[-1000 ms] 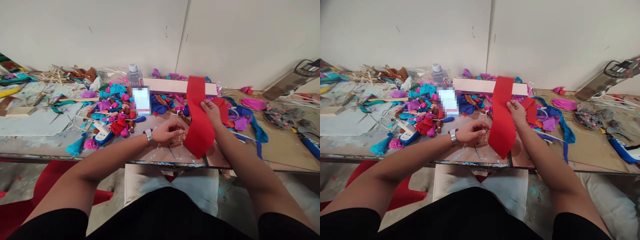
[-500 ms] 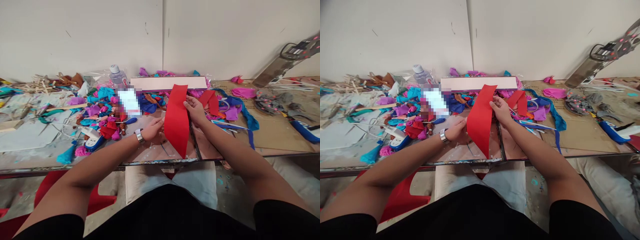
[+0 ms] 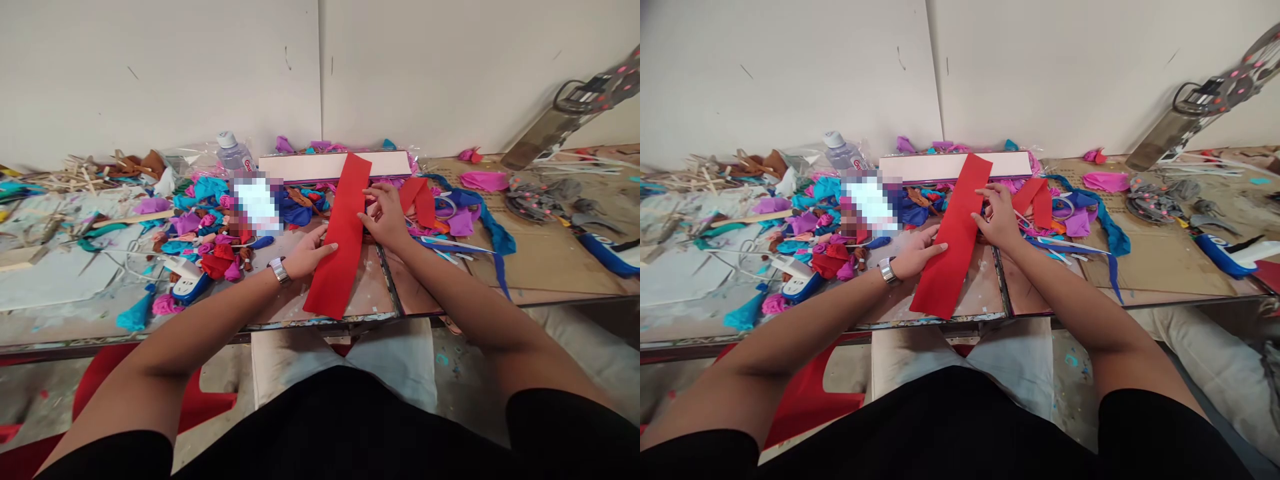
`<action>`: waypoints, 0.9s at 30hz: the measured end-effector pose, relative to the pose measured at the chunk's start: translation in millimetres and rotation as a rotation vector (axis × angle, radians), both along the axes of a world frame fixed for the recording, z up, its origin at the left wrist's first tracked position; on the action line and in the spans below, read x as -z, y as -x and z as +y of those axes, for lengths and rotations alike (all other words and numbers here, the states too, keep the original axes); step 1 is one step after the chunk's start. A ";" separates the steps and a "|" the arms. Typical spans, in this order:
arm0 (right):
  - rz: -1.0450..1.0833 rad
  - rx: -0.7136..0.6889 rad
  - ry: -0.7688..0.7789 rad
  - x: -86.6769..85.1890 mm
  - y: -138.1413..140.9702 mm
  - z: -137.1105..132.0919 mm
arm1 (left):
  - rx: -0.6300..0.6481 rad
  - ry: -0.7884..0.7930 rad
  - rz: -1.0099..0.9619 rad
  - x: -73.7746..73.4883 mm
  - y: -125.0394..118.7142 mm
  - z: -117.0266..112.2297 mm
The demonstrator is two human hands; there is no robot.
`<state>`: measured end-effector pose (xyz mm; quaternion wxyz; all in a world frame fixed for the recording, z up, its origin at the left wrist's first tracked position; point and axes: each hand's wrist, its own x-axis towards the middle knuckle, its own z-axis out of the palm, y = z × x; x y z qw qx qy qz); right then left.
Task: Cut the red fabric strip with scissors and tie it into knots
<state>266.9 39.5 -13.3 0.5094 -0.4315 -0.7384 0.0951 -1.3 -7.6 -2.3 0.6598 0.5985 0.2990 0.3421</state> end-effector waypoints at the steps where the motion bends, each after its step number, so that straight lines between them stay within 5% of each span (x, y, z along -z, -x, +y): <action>1: -0.067 0.013 -0.048 -3.7 2.1 -4.6 | 0.013 -0.003 0.008 1.1 0.0 0.1; 10: -0.364 -0.351 -0.179 -15.5 31.0 -33.7 | 0.087 -0.110 -0.045 8.3 -4.3 -5.1; 27: -0.264 -0.287 -0.199 -13.3 30.1 -31.4 | 0.083 0.028 0.026 3.1 -3.7 -8.5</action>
